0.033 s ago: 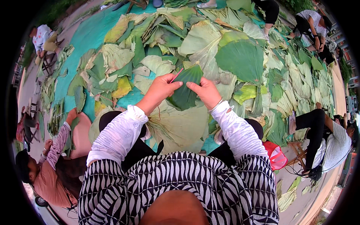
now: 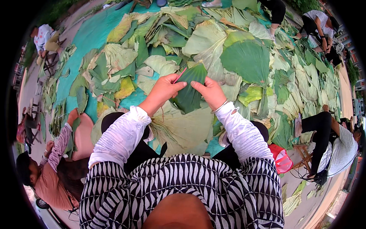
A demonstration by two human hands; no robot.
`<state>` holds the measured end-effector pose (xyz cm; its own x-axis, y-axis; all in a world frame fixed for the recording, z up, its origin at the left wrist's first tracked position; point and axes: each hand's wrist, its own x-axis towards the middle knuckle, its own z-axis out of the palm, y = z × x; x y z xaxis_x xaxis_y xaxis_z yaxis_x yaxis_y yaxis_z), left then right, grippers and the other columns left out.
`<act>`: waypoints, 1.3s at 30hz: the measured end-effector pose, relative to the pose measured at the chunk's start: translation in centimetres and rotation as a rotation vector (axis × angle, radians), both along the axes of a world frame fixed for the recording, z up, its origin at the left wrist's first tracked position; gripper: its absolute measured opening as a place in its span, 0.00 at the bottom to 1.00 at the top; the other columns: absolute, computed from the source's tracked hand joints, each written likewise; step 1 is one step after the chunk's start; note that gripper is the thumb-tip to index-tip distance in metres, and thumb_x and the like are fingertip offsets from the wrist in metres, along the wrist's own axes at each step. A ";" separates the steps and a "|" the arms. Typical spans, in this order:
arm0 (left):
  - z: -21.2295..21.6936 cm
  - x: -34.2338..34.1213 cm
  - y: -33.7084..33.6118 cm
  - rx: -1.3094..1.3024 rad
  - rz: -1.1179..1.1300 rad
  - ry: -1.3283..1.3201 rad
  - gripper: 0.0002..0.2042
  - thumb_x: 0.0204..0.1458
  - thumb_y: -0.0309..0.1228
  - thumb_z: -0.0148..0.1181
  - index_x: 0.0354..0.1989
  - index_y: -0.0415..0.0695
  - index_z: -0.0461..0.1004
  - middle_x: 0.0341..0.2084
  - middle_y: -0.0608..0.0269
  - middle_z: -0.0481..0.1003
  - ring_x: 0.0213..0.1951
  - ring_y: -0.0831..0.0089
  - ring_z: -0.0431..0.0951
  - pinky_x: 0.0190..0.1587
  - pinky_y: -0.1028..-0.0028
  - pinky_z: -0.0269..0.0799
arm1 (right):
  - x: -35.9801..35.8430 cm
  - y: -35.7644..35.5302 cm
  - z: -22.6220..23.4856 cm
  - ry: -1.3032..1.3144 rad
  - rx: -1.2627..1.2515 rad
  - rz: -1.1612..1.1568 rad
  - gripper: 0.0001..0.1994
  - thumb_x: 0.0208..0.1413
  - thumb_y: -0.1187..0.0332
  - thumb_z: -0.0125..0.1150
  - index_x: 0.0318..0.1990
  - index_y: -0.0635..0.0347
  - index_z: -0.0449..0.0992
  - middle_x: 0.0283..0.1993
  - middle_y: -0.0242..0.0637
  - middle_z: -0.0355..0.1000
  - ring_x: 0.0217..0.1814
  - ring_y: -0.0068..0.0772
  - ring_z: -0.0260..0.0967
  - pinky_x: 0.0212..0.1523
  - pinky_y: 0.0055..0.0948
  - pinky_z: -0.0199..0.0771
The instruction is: The person picks up large green leaves from a pile on the ground and uses a thin red strip to bundle several leaves together.
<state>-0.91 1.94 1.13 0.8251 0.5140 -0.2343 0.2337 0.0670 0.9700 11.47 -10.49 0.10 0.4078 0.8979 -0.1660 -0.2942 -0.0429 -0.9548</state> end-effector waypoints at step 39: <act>-0.8 -1.0 4.4 0.160 -0.099 0.108 0.09 0.37 0.26 0.59 0.29 0.37 0.71 0.20 0.68 0.70 0.23 0.83 0.67 0.27 0.82 0.63 | 7.9 -2.0 3.8 0.228 0.189 -0.520 0.10 0.48 0.70 0.53 0.37 0.65 0.66 0.36 0.36 0.68 0.36 0.30 0.66 0.38 0.29 0.67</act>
